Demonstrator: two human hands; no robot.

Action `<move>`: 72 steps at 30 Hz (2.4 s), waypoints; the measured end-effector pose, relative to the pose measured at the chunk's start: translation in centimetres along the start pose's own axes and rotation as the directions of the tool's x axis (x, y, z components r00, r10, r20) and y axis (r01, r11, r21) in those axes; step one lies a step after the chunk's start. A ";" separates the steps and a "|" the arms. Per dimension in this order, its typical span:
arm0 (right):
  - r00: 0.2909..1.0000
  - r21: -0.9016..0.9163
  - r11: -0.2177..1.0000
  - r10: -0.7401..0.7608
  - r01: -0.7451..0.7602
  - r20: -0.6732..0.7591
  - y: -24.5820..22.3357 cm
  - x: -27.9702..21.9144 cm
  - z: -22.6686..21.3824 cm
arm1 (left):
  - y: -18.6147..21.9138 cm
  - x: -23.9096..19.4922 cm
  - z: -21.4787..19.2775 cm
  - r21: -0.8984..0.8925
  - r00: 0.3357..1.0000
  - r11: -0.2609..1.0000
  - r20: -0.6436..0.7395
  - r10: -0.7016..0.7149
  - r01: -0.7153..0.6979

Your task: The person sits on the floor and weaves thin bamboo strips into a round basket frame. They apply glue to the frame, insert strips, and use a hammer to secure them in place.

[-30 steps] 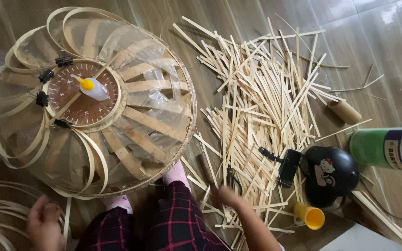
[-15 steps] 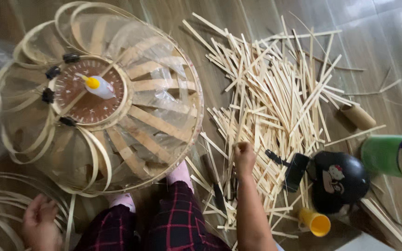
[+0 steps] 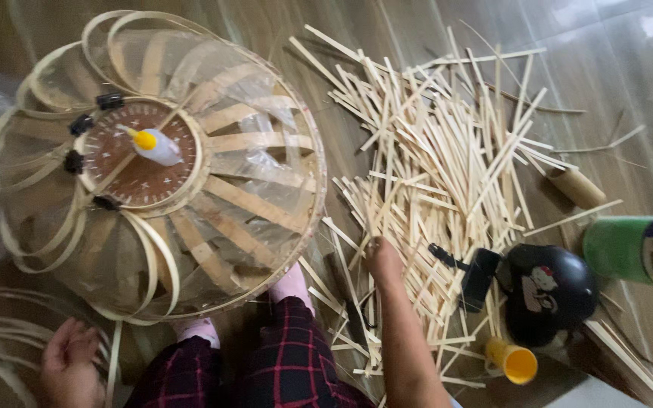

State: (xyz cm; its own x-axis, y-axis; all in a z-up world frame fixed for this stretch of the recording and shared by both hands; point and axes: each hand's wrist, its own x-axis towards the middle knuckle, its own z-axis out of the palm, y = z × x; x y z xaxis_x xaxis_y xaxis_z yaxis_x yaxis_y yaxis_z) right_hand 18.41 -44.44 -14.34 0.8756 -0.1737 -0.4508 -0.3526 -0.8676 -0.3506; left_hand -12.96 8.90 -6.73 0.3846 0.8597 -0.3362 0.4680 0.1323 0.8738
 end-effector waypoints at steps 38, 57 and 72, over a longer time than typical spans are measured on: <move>0.824 -0.123 0.874 -0.484 0.470 -0.295 -0.6 1.1 -15.2 | 21.6 -6.2 10.0 0.274 0.451 0.368 0.378 0.808 -0.889; 0.734 0.182 0.713 -0.639 0.678 -0.232 -31.3 0.3 -8.1 | 19.4 -4.3 9.7 0.171 0.402 0.364 0.390 0.828 -0.915; 0.873 0.616 0.658 -0.476 0.433 -0.105 -18.4 -5.8 -5.1 | 23.7 -5.5 12.0 -0.040 0.365 0.393 0.298 0.882 -0.918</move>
State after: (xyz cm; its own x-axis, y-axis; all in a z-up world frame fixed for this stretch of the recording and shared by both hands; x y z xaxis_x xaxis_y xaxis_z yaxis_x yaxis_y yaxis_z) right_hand 21.47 -29.85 -1.02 0.9671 0.2123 -0.1403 -0.0563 -0.3594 -0.9315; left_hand 5.60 1.39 11.55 0.7905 0.2830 0.5432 -0.2011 -0.7178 0.6666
